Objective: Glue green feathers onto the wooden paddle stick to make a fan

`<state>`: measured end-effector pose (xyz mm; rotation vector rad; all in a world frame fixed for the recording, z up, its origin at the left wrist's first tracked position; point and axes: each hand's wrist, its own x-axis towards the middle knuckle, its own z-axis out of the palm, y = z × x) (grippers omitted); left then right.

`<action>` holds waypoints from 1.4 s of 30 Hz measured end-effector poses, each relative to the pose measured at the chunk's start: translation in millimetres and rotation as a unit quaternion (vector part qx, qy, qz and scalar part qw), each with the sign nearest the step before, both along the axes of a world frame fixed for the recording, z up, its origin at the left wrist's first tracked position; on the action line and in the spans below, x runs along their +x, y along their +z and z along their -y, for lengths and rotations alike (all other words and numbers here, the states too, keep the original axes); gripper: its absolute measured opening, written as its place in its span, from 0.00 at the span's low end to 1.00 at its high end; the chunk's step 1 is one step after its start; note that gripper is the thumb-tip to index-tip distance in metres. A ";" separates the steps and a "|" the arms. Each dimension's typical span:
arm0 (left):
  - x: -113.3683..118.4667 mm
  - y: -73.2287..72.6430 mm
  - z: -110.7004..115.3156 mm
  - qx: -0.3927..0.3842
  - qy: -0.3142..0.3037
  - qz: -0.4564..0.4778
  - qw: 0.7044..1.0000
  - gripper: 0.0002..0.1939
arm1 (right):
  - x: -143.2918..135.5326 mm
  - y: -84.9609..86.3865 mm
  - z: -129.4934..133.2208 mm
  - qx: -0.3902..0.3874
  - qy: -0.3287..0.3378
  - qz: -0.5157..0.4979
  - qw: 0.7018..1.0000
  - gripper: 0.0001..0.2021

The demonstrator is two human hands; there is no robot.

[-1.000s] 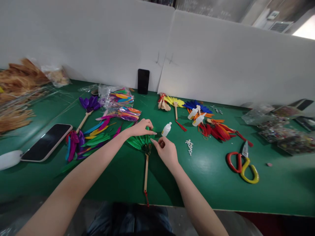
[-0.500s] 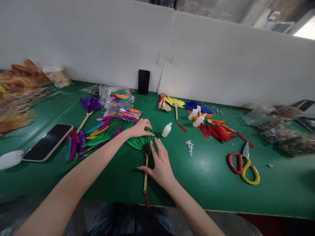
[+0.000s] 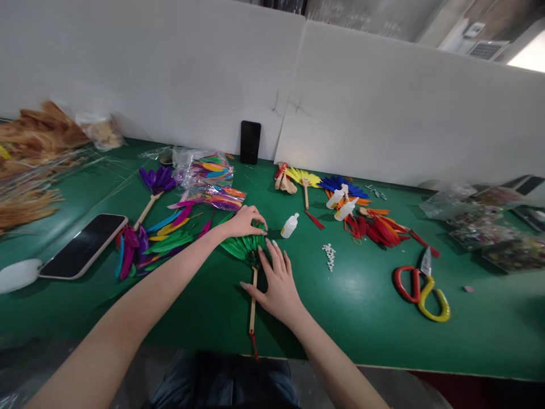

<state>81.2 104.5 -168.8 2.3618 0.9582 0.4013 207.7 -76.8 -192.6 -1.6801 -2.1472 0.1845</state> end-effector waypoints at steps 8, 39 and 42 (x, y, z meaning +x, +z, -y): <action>-10.2 14.2 -5.1 0.062 0.100 0.058 0.991 0.11 | 0.0 1.5 0.1 0.000 0.002 0.004 1.000 0.37; 7.6 -7.3 -11.8 0.056 0.021 -0.016 0.998 0.15 | 0.0 -2.2 0.0 -0.004 0.000 0.000 1.000 0.40; 8.0 -8.1 -12.1 0.057 0.023 -0.012 0.998 0.15 | -0.2 -2.0 -0.1 -0.006 0.000 0.004 1.000 0.40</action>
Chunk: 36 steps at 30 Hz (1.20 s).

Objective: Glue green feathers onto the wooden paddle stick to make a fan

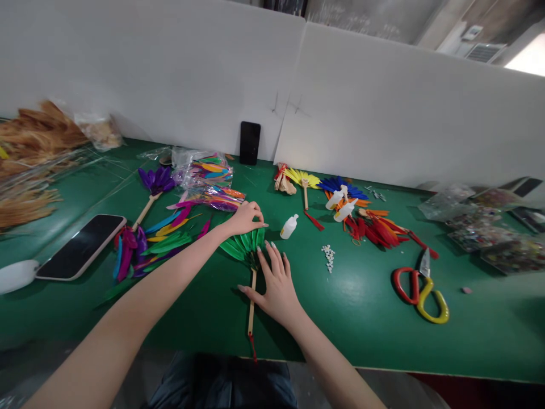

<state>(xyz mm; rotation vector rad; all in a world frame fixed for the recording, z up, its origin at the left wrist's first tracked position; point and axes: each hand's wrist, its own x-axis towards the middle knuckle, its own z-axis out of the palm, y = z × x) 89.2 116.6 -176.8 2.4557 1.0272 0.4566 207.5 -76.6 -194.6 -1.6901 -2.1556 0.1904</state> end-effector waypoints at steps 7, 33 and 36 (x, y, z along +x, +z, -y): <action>-0.3 0.2 0.4 0.007 -0.001 -0.003 1.000 0.13 | -0.1 -0.1 -0.2 -0.005 0.001 0.003 1.000 0.41; 0.6 -5.7 -1.4 0.009 0.011 0.015 1.000 0.16 | -0.8 1.7 0.0 -0.002 0.003 -0.001 1.000 0.40; 1.5 -4.5 0.6 0.014 0.018 0.020 1.000 0.17 | -0.5 1.9 -0.2 -0.002 0.003 -0.001 1.000 0.40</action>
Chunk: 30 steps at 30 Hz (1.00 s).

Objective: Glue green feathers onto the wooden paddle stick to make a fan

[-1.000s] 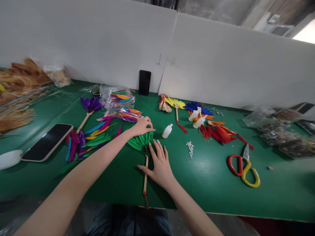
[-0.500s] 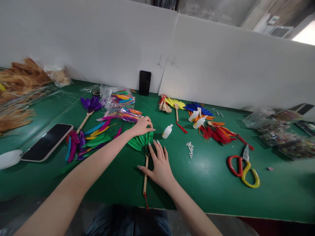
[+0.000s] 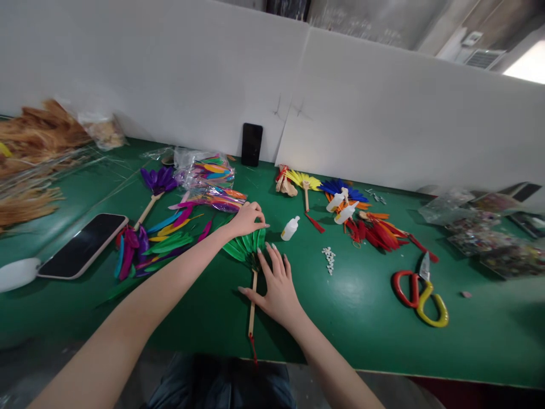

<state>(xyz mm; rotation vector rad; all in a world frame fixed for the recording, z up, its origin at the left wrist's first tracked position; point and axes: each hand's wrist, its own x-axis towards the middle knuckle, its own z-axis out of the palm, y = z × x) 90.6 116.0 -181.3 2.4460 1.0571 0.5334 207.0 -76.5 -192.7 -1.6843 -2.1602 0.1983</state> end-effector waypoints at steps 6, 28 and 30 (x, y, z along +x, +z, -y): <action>-4.6 12.1 3.8 0.031 0.050 0.037 0.998 0.14 | -0.3 -2.0 0.3 0.004 -0.002 -0.002 1.000 0.41; -163.2 5.3 112.9 0.148 0.384 0.168 0.896 0.16 | 22.1 1.3 -2.8 0.119 -0.124 -0.343 0.923 0.12; -172.7 0.7 112.4 0.163 0.399 0.169 0.886 0.16 | 28.3 0.1 -4.4 0.123 -0.135 -0.362 0.914 0.13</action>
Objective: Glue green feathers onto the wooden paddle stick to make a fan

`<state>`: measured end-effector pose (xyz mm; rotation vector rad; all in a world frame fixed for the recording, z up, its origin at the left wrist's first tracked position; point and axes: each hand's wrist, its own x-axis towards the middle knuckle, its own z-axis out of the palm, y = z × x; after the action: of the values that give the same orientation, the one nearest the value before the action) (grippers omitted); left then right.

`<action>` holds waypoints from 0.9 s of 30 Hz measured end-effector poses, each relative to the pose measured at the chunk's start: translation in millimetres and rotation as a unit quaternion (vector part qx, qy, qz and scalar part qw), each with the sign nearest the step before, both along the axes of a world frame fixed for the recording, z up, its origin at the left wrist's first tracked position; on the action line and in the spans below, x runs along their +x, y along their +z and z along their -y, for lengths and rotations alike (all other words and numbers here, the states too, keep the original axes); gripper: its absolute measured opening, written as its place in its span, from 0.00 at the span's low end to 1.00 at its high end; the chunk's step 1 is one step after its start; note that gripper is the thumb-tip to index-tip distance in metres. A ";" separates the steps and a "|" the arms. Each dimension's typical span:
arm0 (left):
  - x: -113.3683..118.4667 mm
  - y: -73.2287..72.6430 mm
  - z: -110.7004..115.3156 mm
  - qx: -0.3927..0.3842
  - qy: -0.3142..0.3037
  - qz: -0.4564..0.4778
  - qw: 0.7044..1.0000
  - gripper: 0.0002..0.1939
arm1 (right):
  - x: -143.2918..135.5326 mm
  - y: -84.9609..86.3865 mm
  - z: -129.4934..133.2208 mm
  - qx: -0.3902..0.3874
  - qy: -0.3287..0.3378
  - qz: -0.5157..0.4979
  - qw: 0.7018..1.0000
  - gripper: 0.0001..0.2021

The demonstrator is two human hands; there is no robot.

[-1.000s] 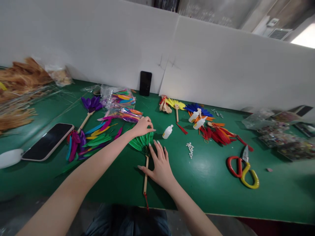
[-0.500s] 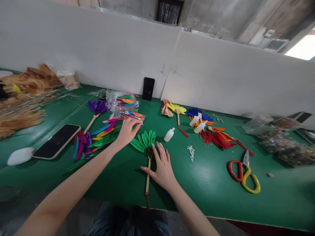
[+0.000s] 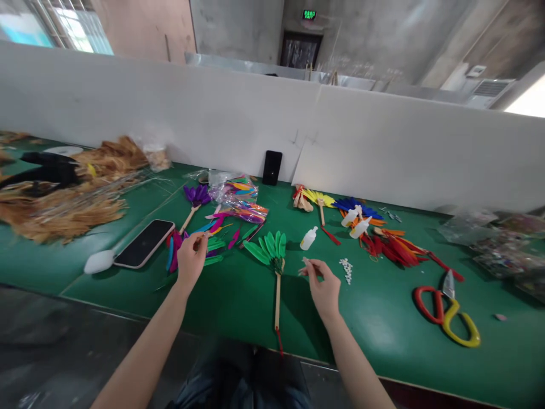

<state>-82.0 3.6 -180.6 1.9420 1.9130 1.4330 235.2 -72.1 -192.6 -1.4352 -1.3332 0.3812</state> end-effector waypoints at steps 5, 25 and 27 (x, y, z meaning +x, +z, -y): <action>-15.5 -4.5 15.1 0.050 0.038 -0.039 0.997 0.14 | 7.6 -3.0 -4.3 -0.005 -0.007 -0.033 0.999 0.16; -19.4 -4.0 31.6 -0.025 0.095 -0.223 0.970 0.17 | 13.5 -8.1 -16.9 -0.035 0.004 -0.066 0.997 0.23; -21.3 -5.0 24.3 -0.048 0.092 -0.237 0.966 0.17 | 12.9 -8.1 -16.8 -0.036 0.005 -0.070 0.997 0.24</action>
<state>-103.3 -20.7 -185.6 2.2651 2.3574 0.9363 248.1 -55.3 -200.7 -1.4344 -1.2247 0.5329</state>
